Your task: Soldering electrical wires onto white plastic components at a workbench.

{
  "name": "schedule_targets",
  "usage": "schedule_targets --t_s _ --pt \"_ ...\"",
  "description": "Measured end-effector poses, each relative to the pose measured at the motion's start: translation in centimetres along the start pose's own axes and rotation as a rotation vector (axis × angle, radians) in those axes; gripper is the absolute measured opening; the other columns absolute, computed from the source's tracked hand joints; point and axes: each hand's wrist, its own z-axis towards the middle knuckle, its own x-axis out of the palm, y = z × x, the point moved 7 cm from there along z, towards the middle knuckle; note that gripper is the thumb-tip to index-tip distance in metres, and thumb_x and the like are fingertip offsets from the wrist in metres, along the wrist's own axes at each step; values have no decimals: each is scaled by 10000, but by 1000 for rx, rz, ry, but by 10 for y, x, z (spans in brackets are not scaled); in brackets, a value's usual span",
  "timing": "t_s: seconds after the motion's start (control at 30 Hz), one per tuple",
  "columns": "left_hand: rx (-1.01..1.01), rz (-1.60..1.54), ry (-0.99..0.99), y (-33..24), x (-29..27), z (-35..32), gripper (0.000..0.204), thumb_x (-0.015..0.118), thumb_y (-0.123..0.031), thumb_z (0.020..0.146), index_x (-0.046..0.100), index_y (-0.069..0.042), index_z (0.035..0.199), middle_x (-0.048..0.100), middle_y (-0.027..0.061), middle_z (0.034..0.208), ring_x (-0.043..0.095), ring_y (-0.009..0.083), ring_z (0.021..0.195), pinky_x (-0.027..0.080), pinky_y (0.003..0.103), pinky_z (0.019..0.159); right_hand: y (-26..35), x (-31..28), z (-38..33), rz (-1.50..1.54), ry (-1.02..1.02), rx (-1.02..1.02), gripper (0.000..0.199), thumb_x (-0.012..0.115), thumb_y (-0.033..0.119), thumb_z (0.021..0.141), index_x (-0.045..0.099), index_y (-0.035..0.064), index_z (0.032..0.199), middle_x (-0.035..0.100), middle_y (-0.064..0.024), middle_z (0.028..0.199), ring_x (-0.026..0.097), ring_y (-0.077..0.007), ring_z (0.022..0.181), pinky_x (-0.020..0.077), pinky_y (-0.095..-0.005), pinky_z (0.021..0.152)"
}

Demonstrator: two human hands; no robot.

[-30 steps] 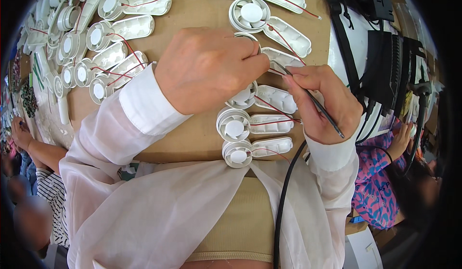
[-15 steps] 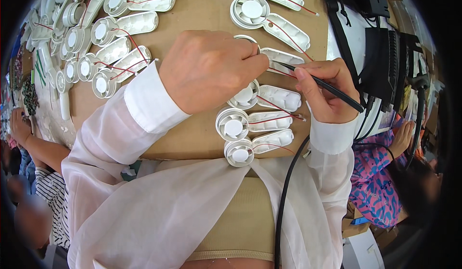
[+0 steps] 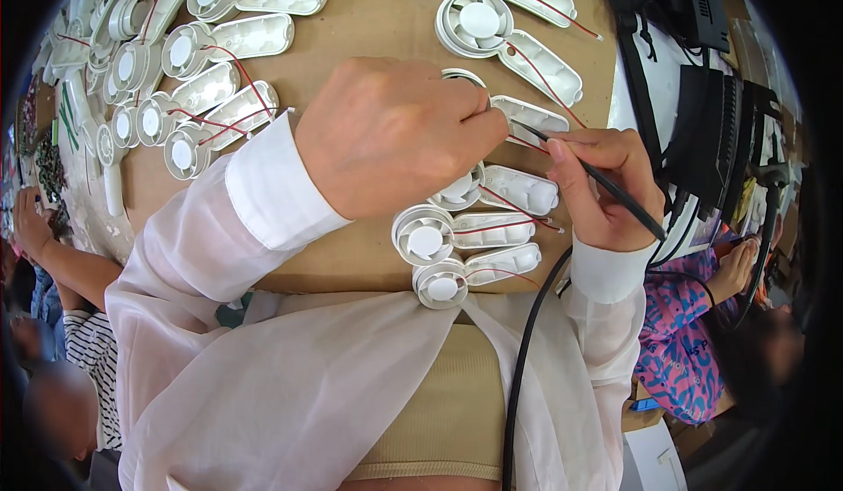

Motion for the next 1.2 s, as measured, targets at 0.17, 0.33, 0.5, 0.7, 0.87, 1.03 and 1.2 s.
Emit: schedule_targets --t_s 0.17,0.33,0.5,0.7,0.87,1.03,1.2 --pt "8 26 8 -2 -1 0 98 640 -114 736 545 -129 715 478 -20 662 500 159 525 385 311 442 0 2 -1 -26 -24 36 130 723 -68 856 610 -18 896 711 -126 923 627 -155 667 491 -211 625" --pt "11 43 -1 -2 -1 -1 86 637 -113 740 553 -131 730 478 -23 662 504 164 526 389 315 442 -7 -3 -3 198 -126 37 146 744 -52 833 612 -2 870 714 -89 842 595 -113 621 445 -186 574" --pt "-18 -15 16 1 -4 -2 94 640 -101 768 639 -126 859 534 -22 713 526 172 558 408 312 472 -14 -20 -10 441 -205 15 173 717 -70 852 563 -8 900 713 -144 878 668 -168 691 498 -204 620" --pt "-507 -980 39 34 -17 20 222 550 -110 970 648 -52 1161 450 -34 713 388 103 571 327 237 525 -10 -43 -25 425 -207 -33 164 658 -86 875 527 -4 929 702 -202 935 690 -235 783 549 -313 735" --pt "-1056 -2025 -71 30 3 26 274 515 -148 1030 616 8 1231 486 20 844 437 131 712 358 249 638 28 -49 -7 389 -217 -216 195 660 -113 837 533 3 929 705 -213 942 684 -268 872 555 -372 832" --pt "-1302 -2309 -112 9 2 17 280 583 -175 1001 648 47 1160 663 129 1065 635 208 977 524 310 871 52 -38 7 249 -132 -406 237 673 -119 801 546 30 933 726 -218 933 654 -311 1008 466 -439 963" --pt "-1328 -2353 -106 9 6 13 307 574 -220 1020 642 50 1151 658 127 1070 625 186 1043 513 307 942 54 -25 14 84 -21 -418 231 651 -99 807 553 59 944 742 -226 932 602 -345 1134 367 -535 1093"
